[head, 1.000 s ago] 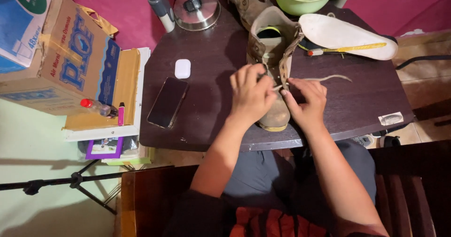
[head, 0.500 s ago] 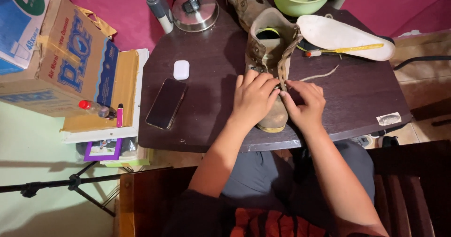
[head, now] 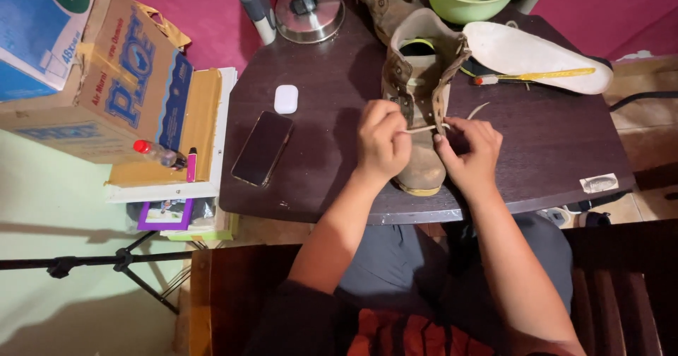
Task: The person removes a shoelace from a brown boot, lays it on the table, and scrubs it with a brush. The person then places the boot aside and continues scrubbing the laces on the table surface.
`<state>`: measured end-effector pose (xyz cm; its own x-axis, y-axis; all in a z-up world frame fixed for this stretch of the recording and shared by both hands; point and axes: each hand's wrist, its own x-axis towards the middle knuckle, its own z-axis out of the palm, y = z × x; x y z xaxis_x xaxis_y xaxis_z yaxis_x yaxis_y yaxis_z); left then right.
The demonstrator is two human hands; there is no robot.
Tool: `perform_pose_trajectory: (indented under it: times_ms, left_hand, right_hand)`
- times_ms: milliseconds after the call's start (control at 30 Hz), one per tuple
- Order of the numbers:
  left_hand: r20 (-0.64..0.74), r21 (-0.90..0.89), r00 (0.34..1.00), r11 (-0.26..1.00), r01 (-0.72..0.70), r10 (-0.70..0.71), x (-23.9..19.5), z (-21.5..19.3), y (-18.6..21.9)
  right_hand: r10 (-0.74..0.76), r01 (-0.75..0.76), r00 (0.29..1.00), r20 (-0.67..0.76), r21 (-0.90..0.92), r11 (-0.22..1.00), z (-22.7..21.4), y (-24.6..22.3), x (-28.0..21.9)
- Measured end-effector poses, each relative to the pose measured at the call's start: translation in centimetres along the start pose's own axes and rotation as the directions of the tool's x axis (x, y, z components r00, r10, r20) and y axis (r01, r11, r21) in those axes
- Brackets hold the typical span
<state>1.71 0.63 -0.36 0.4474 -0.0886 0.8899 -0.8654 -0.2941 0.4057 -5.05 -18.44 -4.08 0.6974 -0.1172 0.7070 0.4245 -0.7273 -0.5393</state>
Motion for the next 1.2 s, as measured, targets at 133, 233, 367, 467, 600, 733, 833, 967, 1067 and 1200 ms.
perform_pose_trajectory:
  times_ms: [133, 233, 367, 467, 600, 733, 833, 967, 1067, 1200]
  left_hand:
    - [-0.068, 0.384, 0.997, 0.923, -0.013, 0.043, -0.8, 1.1, -0.1]
    - [0.072, 0.391, 0.992, 0.913, -0.12, 0.1, -0.6, 1.4, 1.2]
    - [0.287, 0.362, 0.958, 0.928, -0.091, -0.018, 0.0, 1.1, 1.6]
    - [0.287, 0.317, 0.958, 0.946, -0.074, -0.021, 0.0, 1.2, 1.4]
    - [0.015, 0.203, 1.0, 0.979, -0.007, 0.004, -0.2, 0.0, -0.2]
    - [-0.106, 0.505, 0.993, 0.863, 0.012, 0.049, -0.9, 0.7, -0.7]
    - [0.07, 0.427, 0.989, 0.893, -0.145, 0.128, -0.9, 1.4, 0.6]
    - [0.373, 0.322, 0.912, 0.946, 0.044, -0.169, -0.6, 1.1, 0.8]
    - [0.312, 0.253, 0.944, 0.967, 0.03, -0.111, -0.5, 1.0, 0.7]
    - [0.227, 0.22, 0.967, 0.973, 0.063, -0.114, -0.4, 0.5, 0.7]
  right_hand:
    - [-0.016, 0.014, 0.999, -0.051, -0.025, 1.0, -0.1, -0.9, 0.3]
    - [-0.039, 0.033, 0.993, -0.11, -0.056, 0.998, 0.0, -0.7, 0.2]
    - [-0.019, 0.014, 0.994, -0.109, -0.044, 0.999, 0.1, -0.5, -0.1]
    - [-0.02, 0.016, 0.995, -0.099, -0.041, 0.999, 0.2, -0.3, -0.1]
    - [-0.028, 0.026, 0.996, -0.09, -0.031, 0.999, 0.1, -0.2, -0.1]
    - [-0.031, 0.03, 0.995, -0.092, -0.016, 0.999, 0.0, -0.5, -0.1]
    - [-0.021, 0.018, 0.996, -0.091, -0.033, 0.999, 0.0, -0.7, 0.0]
    - [-0.002, 0.0, 0.997, -0.078, -0.034, 0.999, 0.0, -0.8, 0.0]
    - [-0.006, 0.004, 0.997, -0.075, -0.027, 1.0, 0.0, -0.7, 0.0]
    - [-0.012, 0.011, 0.997, -0.077, -0.023, 1.0, 0.3, 0.0, -0.2]
